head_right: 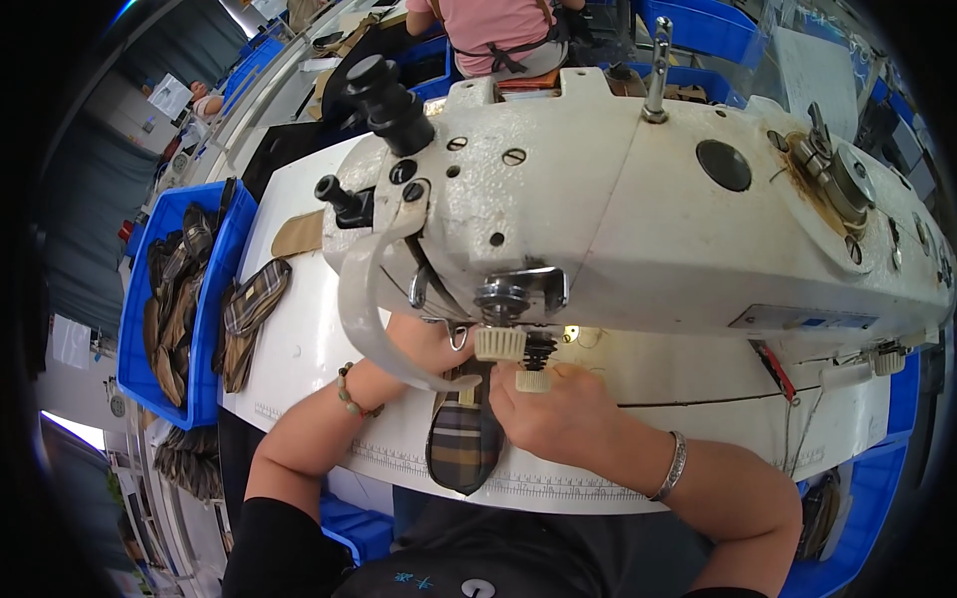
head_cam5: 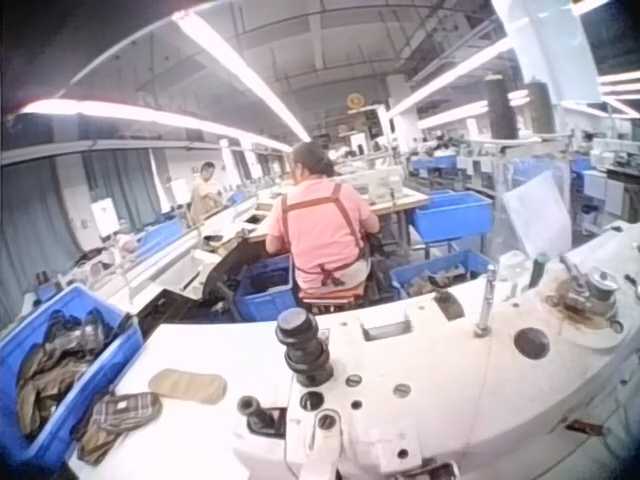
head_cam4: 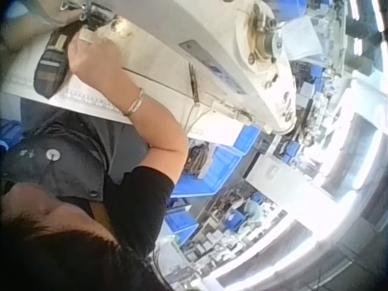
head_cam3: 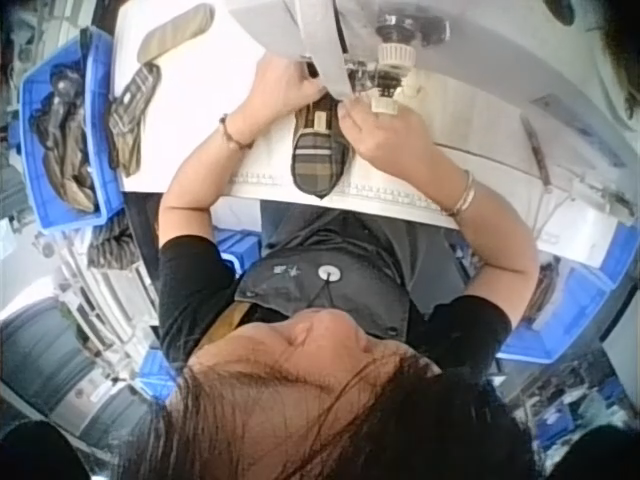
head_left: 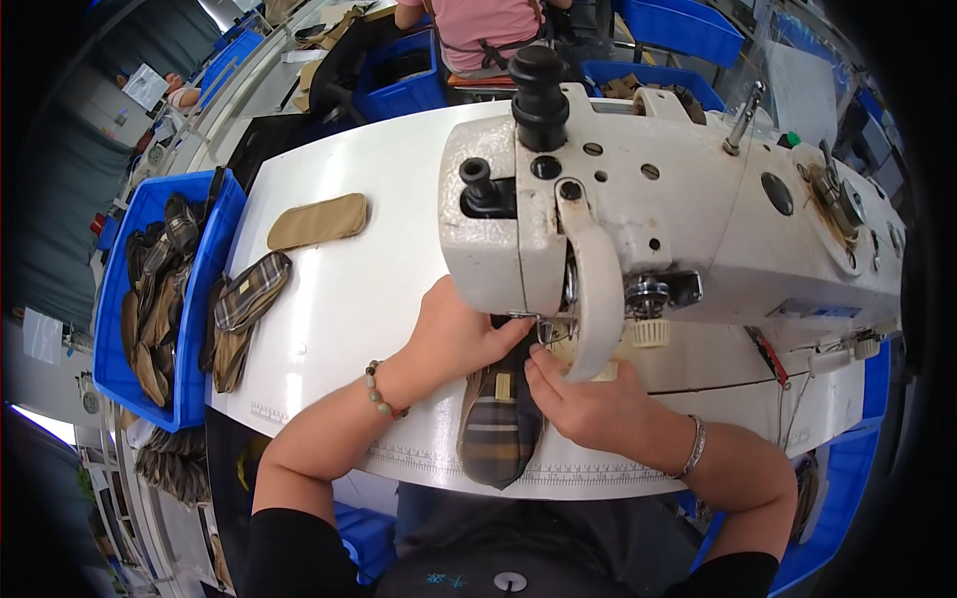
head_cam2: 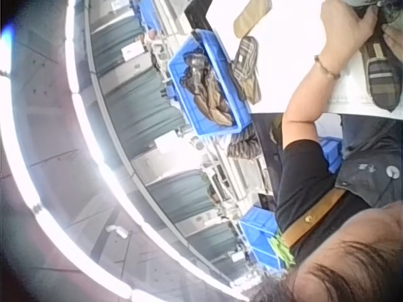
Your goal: Sewing fabric pieces to a sole using an industrial sewing machine.
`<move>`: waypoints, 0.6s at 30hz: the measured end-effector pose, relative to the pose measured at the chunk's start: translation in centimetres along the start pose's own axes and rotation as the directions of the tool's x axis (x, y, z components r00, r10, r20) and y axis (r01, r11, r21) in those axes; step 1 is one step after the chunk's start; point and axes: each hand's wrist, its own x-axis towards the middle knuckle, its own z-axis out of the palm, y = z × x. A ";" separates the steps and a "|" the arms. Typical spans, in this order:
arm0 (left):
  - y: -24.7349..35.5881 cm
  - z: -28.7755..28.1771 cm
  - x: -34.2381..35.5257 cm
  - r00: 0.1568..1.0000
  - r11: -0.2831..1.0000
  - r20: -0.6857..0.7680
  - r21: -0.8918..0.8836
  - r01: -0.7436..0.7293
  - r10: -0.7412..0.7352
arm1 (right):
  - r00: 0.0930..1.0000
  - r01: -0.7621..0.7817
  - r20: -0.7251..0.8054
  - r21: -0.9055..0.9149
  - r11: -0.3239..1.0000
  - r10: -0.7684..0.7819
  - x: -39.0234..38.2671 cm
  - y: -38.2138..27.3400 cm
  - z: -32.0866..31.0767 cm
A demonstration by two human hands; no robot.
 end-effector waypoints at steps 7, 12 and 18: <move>0.5 -0.5 0.6 0.990 0.994 0.096 -0.029 0.108 -0.105 | 0.999 0.024 -0.024 0.052 0.998 -0.022 0.4 -0.1 -0.7; 0.2 -0.1 0.8 0.987 0.992 0.100 -0.007 0.124 -0.123 | 0.999 0.018 -0.038 0.044 0.999 -0.017 0.2 0.3 0.3; -1.1 0.5 0.7 0.996 0.996 0.038 -0.033 0.077 -0.076 | 0.998 -0.034 0.053 0.053 0.998 0.031 0.0 0.6 -0.1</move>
